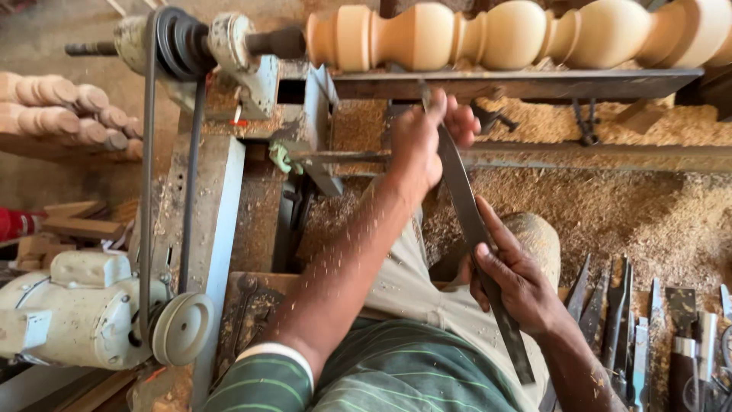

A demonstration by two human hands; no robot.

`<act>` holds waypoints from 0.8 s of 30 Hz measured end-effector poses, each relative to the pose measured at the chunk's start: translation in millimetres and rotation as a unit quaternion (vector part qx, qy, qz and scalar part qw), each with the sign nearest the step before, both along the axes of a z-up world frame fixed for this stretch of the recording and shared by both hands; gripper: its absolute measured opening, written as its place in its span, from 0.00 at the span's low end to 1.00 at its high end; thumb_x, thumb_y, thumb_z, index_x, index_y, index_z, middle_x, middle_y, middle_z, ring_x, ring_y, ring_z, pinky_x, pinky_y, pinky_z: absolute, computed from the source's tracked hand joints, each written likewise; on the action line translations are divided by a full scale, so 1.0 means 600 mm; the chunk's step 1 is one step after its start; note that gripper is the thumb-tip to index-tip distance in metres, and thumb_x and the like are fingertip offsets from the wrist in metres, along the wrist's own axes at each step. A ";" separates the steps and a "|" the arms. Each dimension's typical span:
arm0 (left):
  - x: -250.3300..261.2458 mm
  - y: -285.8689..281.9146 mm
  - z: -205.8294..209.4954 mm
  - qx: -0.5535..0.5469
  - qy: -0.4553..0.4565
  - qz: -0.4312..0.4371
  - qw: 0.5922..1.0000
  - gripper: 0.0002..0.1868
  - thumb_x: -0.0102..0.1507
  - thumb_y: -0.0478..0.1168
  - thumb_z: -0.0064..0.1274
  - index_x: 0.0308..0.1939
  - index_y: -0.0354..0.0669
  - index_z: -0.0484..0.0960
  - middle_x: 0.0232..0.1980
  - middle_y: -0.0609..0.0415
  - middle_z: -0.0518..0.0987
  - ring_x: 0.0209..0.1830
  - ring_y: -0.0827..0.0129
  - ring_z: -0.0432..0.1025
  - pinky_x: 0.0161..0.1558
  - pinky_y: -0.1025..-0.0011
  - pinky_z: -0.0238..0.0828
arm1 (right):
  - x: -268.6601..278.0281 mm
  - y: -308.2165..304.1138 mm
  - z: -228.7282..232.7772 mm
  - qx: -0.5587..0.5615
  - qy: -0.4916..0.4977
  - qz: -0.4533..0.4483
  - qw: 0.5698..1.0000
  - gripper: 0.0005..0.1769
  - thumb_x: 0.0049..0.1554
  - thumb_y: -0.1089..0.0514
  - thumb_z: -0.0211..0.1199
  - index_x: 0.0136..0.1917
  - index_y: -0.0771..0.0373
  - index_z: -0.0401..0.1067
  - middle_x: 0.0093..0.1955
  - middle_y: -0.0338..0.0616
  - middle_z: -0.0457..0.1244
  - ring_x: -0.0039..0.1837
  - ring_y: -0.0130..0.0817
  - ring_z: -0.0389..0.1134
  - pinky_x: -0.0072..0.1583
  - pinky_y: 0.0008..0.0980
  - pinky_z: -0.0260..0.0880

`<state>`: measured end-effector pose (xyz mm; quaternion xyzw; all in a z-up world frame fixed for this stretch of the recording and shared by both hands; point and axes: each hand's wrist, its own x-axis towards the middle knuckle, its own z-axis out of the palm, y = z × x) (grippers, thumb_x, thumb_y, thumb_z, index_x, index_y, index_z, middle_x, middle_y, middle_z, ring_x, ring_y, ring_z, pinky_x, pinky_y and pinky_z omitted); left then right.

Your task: The person uses a chisel to shape a wooden spindle mounted on a lathe. They carefully remove wood shavings to refine the contours of the spindle, working along its length while the machine rotates the piece.

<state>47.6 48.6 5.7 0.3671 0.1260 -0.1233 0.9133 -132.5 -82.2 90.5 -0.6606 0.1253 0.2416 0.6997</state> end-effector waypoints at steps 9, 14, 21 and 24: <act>0.121 0.034 -0.062 -0.049 0.094 -0.089 0.990 0.19 0.73 0.41 0.32 0.50 0.23 0.70 0.37 0.32 0.82 0.29 0.53 0.80 0.27 0.64 0.80 | 0.043 0.122 0.008 -0.079 0.031 -0.096 0.992 0.37 0.65 0.56 0.46 0.84 0.49 0.41 0.26 0.37 0.56 0.25 0.26 0.55 0.28 0.28 0.59; 0.153 0.046 -0.095 0.011 0.066 -0.083 0.994 0.14 0.72 0.39 0.37 0.50 0.26 0.68 0.36 0.31 0.83 0.20 0.64 0.72 0.18 0.68 0.68 | 0.049 0.166 -0.007 -0.054 -0.002 -0.119 0.991 0.37 0.66 0.56 0.46 0.85 0.52 0.40 0.27 0.36 0.56 0.25 0.23 0.55 0.27 0.25 0.60; 0.175 0.027 -0.125 0.049 0.107 -0.057 0.991 0.22 0.72 0.48 0.43 0.38 0.28 0.74 0.27 0.41 0.78 0.15 0.71 0.65 0.14 0.71 0.58 | 0.057 0.167 -0.026 -0.056 -0.005 -0.121 0.991 0.37 0.66 0.56 0.48 0.85 0.51 0.40 0.26 0.35 0.55 0.25 0.23 0.54 0.27 0.26 0.59; 0.175 0.017 -0.139 0.031 0.109 -0.039 0.993 0.23 0.72 0.50 0.43 0.35 0.30 0.73 0.25 0.44 0.76 0.13 0.71 0.63 0.13 0.71 0.57 | 0.059 0.155 -0.029 -0.061 0.009 -0.115 0.992 0.37 0.65 0.57 0.48 0.85 0.49 0.42 0.25 0.35 0.55 0.25 0.23 0.53 0.27 0.26 0.58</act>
